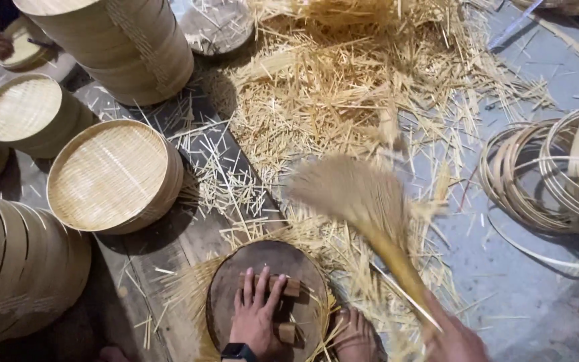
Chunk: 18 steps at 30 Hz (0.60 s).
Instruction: The person sits on the floor assembling woven bamboo steamer baskets. They press a woven bamboo mat over a round form, fit a bent bamboo hoop around the mat's protruding strips, trim the excess strips with scissors, and set finished basket bodies onto a stack.
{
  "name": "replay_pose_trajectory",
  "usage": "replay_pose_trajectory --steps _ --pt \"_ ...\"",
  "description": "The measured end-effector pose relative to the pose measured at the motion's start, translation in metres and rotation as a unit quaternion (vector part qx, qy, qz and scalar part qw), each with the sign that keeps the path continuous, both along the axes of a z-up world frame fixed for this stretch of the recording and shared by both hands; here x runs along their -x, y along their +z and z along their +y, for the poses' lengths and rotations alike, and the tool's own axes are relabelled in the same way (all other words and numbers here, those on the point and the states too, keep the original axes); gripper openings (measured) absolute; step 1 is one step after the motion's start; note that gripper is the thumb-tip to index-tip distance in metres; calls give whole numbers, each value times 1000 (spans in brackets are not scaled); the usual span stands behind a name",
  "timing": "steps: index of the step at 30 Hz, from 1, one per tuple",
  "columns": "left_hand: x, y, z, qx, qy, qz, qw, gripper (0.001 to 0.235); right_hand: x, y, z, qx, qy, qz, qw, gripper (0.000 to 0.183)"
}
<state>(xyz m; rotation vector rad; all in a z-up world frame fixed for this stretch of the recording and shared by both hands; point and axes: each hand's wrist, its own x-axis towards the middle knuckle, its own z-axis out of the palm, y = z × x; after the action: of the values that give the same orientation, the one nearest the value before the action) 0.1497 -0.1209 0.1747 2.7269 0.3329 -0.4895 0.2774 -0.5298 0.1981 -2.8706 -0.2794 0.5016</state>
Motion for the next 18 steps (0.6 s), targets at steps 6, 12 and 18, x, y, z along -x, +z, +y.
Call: replay_pose_trajectory --steps 6,12,18 --pt "-8 23 -2 71 39 60 995 121 -282 -146 89 -13 -10 2 1000 64" --pt "10 13 -6 54 6 23 998 121 -334 74 240 -206 -181 -9 962 39" --pt "-2 17 -2 58 18 0 998 121 -264 -11 77 -392 -160 62 904 56"
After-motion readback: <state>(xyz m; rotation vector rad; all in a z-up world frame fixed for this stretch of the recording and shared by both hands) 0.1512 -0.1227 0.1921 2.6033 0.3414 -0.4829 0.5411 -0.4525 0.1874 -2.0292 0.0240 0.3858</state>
